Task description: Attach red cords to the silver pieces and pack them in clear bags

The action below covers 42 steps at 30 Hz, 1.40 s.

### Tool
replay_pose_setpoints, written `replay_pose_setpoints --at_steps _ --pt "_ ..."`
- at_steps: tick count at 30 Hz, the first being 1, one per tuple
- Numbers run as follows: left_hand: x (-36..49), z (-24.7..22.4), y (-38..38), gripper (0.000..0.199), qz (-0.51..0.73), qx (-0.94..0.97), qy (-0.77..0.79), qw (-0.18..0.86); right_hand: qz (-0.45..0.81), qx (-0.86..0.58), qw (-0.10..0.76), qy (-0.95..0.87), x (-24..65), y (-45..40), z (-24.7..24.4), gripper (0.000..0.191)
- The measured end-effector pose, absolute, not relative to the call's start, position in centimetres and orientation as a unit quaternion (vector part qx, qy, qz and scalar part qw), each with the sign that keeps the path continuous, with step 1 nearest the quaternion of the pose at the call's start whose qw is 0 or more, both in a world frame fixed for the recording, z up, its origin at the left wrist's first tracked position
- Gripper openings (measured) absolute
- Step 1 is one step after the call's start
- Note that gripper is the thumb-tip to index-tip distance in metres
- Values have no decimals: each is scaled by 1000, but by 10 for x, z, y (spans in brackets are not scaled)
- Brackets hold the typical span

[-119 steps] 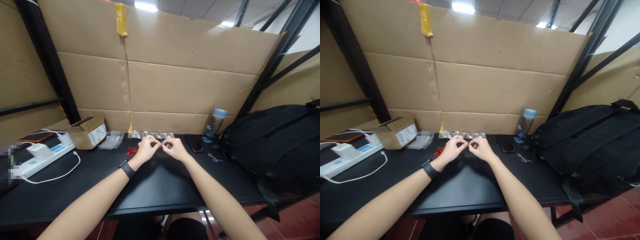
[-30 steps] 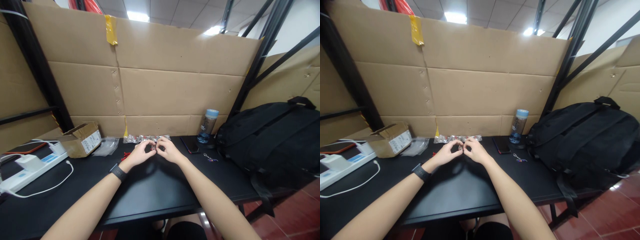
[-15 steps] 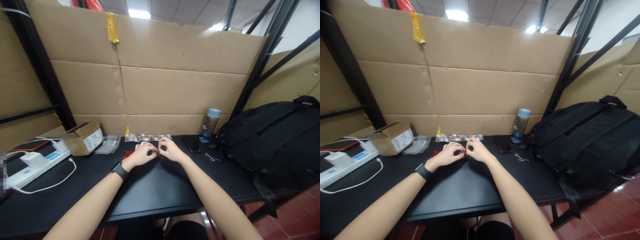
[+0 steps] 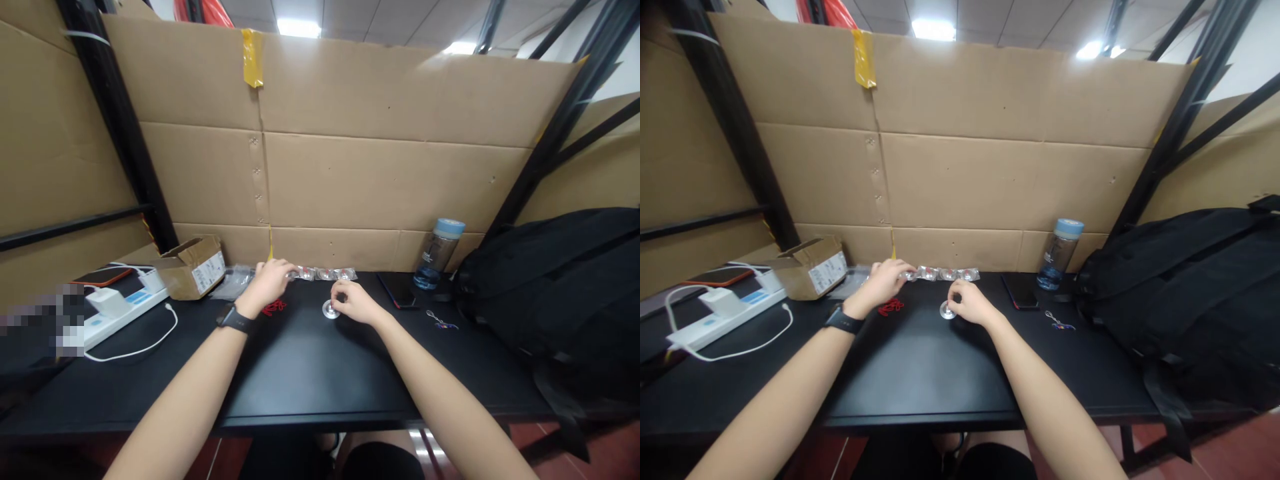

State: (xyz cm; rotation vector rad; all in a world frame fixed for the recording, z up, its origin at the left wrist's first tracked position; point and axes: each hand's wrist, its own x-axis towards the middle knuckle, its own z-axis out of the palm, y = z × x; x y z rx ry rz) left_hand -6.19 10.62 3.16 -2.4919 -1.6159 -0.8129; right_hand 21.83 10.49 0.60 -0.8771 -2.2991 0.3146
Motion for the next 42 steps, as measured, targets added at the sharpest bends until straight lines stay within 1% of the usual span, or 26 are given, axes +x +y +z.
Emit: replay_pose_setpoints --at_steps 2,5,7,9,11,13,15,24,28,30,32,37,39,42 --pt "-86 39 113 25 -237 -808 -539 21 120 -335 322 -877 220 106 6 10" --pt "-106 39 118 14 -160 -830 -531 -48 126 -341 323 -874 222 107 7 10" --pt "-110 35 120 15 -123 -842 -519 -80 128 -344 322 -873 222 107 6 10" --pt "-108 32 121 20 -106 -853 -502 -95 131 -343 318 -874 222 107 6 10" --pt "-105 29 121 23 -95 -859 -494 -96 132 -340 313 -877 221 106 6 10" --pt "-102 28 121 23 -87 -859 -499 -81 133 -339 311 -878 221 106 6 10" --pt "-101 28 122 20 -88 -860 -497 -74 133 -340 310 -878 220 106 6 10" --pt "-94 28 118 5 -104 -859 -488 -112 129 -344 303 -879 218 104 6 9" --pt "-90 28 116 6 -123 -854 -491 -118 129 -351 303 -877 222 105 8 9" --pt "-89 28 115 5 -131 -856 -486 -116 124 -365 300 -872 227 107 10 14" --pt "-88 28 114 4 -141 -861 -477 -105 117 -385 283 -870 236 109 12 23" --pt "-77 32 111 9 -170 -866 -467 -58 121 -425 194 -876 262 116 12 46" --pt "-71 33 109 7 -190 -865 -460 -68 142 -436 180 -870 269 120 10 48" --pt "-60 33 105 6 -214 -863 -448 -91 173 -440 189 -861 272 123 6 43"
